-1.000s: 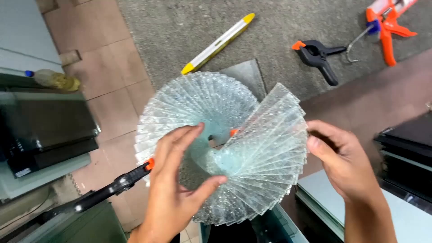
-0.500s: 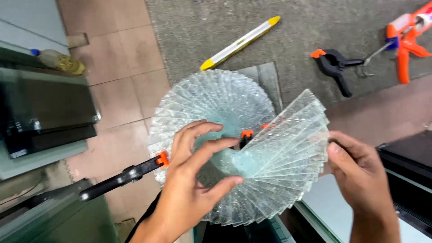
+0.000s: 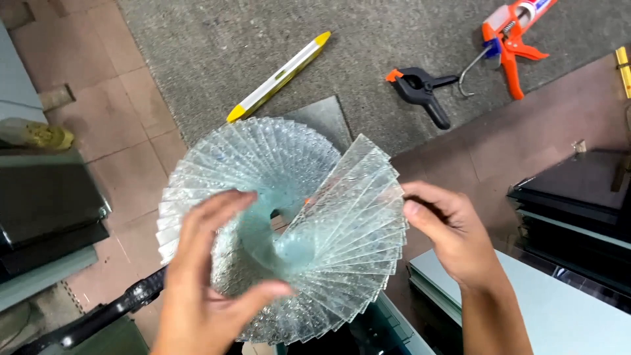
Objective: Assembling a spiral glass structure by aligning glass sheets, securing them with clamps, and applying sealant.
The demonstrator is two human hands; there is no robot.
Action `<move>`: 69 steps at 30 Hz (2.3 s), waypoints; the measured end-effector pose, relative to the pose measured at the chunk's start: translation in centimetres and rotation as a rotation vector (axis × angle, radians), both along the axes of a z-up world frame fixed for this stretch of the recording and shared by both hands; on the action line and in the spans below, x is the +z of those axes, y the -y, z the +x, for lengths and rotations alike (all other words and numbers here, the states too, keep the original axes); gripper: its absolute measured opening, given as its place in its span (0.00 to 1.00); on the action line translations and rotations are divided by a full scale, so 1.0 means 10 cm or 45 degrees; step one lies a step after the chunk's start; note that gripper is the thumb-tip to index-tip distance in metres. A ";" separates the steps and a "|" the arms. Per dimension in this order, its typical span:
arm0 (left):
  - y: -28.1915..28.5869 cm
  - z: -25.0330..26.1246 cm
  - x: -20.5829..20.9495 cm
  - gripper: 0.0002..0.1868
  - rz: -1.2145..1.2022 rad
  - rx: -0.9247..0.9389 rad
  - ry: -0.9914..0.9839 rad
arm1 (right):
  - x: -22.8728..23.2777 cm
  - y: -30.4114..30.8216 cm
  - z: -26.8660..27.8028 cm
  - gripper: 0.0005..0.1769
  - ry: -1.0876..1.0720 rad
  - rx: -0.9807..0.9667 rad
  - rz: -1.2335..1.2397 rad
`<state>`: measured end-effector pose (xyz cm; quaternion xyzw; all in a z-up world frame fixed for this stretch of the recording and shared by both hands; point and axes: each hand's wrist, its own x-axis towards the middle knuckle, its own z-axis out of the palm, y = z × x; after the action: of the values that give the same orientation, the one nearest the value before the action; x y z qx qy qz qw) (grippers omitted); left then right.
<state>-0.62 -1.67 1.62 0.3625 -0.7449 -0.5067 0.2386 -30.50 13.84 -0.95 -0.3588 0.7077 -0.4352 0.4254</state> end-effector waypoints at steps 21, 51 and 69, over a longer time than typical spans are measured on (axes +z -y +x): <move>2.60 -0.13 -1.32 0.34 1.170 0.530 0.542 | -0.10 0.00 -0.12 0.14 0.112 0.048 0.042; 0.64 -1.43 0.10 0.19 1.036 -0.163 0.259 | -1.02 0.53 -3.09 0.67 -0.834 -0.229 1.047; 0.60 -1.36 0.11 0.16 1.020 -0.177 0.096 | -2.46 0.25 -4.79 0.55 -2.187 -0.054 1.036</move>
<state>-14.22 -7.70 2.70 0.3938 -0.5195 -0.7581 0.0162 -78.36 11.30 -25.52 -0.3676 0.8822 0.2496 -0.1560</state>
